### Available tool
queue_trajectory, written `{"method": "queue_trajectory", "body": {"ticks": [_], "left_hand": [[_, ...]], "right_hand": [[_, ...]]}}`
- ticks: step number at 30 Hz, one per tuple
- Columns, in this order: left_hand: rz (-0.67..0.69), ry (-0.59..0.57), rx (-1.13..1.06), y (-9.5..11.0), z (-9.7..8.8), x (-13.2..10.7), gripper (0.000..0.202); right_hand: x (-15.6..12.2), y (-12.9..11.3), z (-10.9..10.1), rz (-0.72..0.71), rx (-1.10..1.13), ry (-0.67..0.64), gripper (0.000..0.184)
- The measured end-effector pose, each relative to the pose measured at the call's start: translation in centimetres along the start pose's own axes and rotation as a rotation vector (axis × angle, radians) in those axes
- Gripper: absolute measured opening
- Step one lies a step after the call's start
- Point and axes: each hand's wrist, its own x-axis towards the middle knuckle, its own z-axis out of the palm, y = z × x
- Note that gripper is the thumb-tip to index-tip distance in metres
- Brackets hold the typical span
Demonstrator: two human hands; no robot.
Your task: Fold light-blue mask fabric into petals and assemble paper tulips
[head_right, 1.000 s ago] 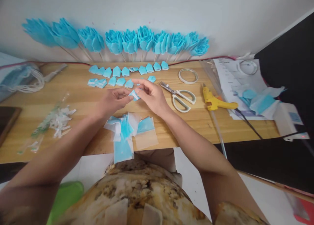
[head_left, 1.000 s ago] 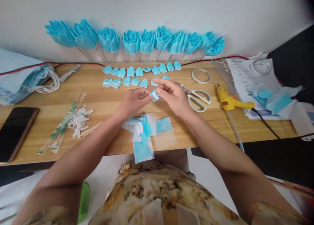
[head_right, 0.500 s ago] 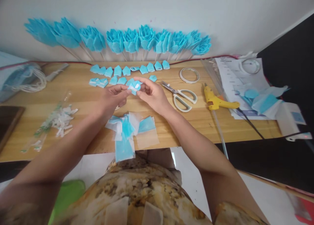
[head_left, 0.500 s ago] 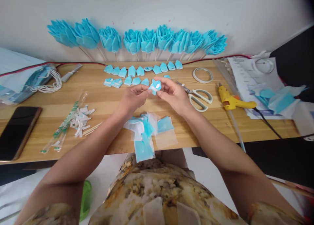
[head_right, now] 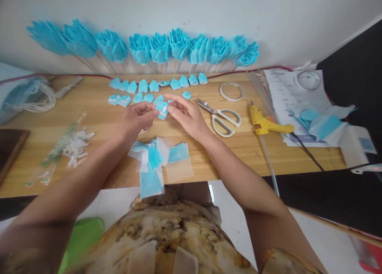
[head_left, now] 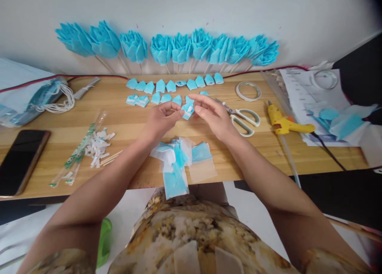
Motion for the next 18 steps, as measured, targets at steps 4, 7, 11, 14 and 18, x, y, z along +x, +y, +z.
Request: {"method": "queue_trajectory", "body": {"ticks": [4, 7, 11, 14, 18], "left_hand": [[0.001, -0.029, 0.014, -0.12, 0.14, -0.02, 0.026], [-0.023, -0.050, 0.030, -0.16, 0.09, -0.02, 0.033], [-0.040, -0.086, 0.132, -0.16, -0.10, -0.08, 0.039], [-0.034, -0.095, 0.172, -0.01, -0.12, -0.20, 0.028], [-0.040, -0.097, 0.151, 0.27, -0.03, -0.26, 0.024]], "right_hand": [[0.18, 0.22, 0.10, 0.028, 0.030, 0.046, 0.039], [0.21, 0.25, 0.23, 0.030, 0.036, 0.085, 0.037], [0.14, 0.09, 0.29, 0.031, 0.039, 0.104, 0.036], [0.11, 0.06, 0.32, 0.030, 0.043, 0.098, 0.037], [0.21, 0.33, 0.19, 0.029, 0.041, 0.105, 0.037]]}}
